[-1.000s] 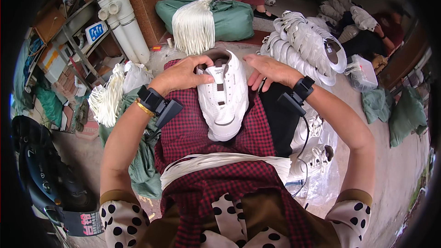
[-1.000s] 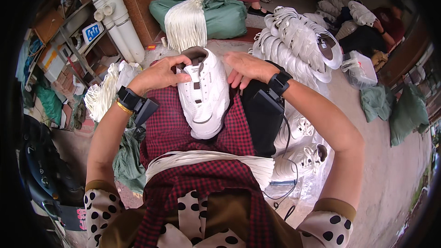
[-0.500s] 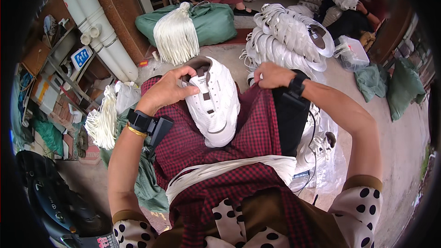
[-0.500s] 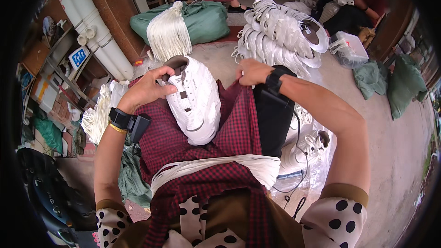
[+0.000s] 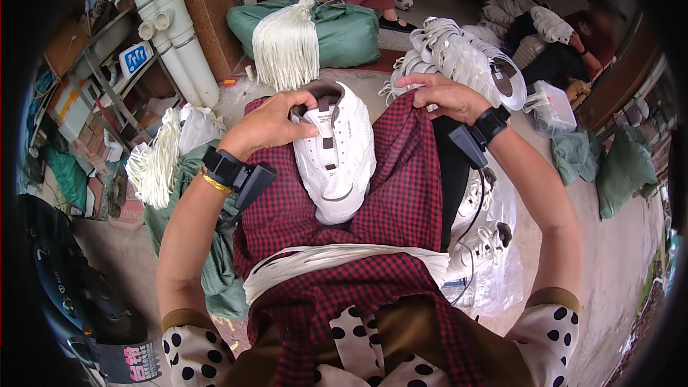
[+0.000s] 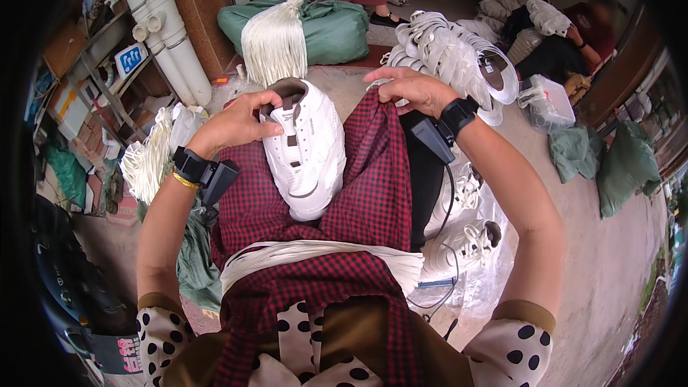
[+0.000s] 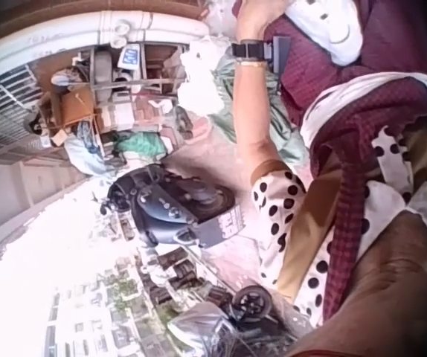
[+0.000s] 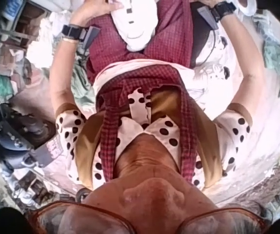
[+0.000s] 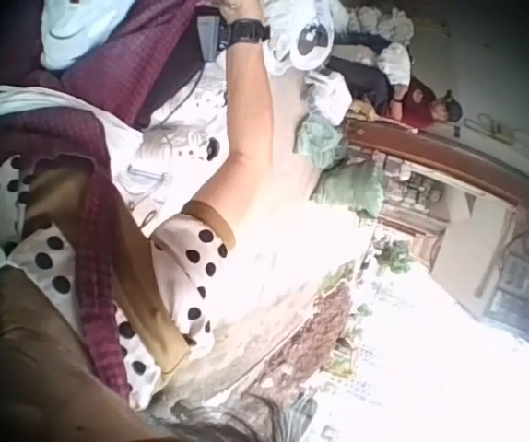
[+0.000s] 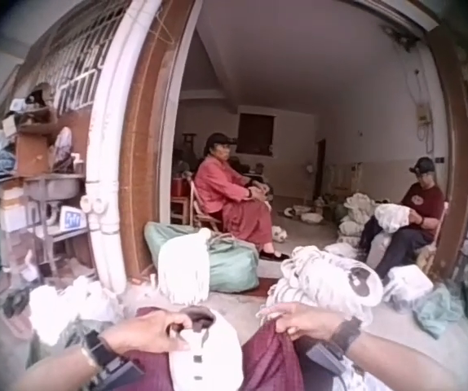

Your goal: The recorder is seen inserting a long white shoelace through the eyelets of a white shoe upper.

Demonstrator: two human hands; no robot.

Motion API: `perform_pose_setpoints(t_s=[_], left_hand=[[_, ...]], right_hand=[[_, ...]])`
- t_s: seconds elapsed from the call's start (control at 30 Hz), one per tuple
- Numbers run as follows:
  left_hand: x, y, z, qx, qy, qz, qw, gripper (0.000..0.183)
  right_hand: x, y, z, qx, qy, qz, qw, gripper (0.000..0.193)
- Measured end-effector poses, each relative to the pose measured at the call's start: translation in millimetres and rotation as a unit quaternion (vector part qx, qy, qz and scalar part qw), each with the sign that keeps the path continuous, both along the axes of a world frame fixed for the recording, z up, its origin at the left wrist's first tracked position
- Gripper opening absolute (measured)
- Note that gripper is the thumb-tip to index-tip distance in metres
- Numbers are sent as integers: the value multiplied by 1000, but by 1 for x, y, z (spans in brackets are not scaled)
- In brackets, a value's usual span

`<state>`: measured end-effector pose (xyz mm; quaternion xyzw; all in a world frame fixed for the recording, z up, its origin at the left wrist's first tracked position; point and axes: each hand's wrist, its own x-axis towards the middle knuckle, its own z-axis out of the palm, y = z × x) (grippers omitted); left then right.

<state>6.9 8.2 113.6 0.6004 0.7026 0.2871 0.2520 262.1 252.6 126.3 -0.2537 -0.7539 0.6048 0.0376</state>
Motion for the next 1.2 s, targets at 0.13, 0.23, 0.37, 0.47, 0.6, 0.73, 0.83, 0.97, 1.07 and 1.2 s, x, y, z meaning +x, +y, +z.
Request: perform_pose_setpoints(t_s=[0.13, 0.23, 0.37, 0.47, 0.6, 0.73, 0.83, 0.97, 1.07, 1.2], left_hand=[[-2, 0, -3, 1, -6, -5, 1000, 33], [-2, -4, -8, 56, 54, -15, 997, 31], [-2, -4, -2, 13, -37, 26, 999, 32], [-10, -3, -3, 8, -74, 24, 997, 31], [-13, 14, 12, -5, -11, -34, 999, 34], [-12, 22, 24, -47, -42, -35, 997, 40], [-7, 32, 24, -40, 42, -22, 998, 42], [-2, 29, 31, -112, 90, 7, 990, 44], [-4, 14, 14, 25, 152, 2, 988, 42], [-5, -6, -14, 86, -39, 21, 995, 44]], right_hand=[[-43, 18, -35, -44, 38, -94, 994, 25], [-34, 40, -24, 14, 121, -181, 976, 18], [17, 54, -21, 73, 181, -241, 951, 14], [39, 72, -46, 84, 235, -266, 931, 14], [49, 71, -148, -94, 264, -331, 901, 11], [58, 37, -125, -107, 135, -214, 962, 23], [56, 15, -62, 189, 14, -189, 964, 33], [28, -28, 4, 208, 113, -67, 969, 41], [-21, -88, 14, 176, 136, 84, 971, 52], [-44, -88, -24, 336, 77, 113, 932, 68]])
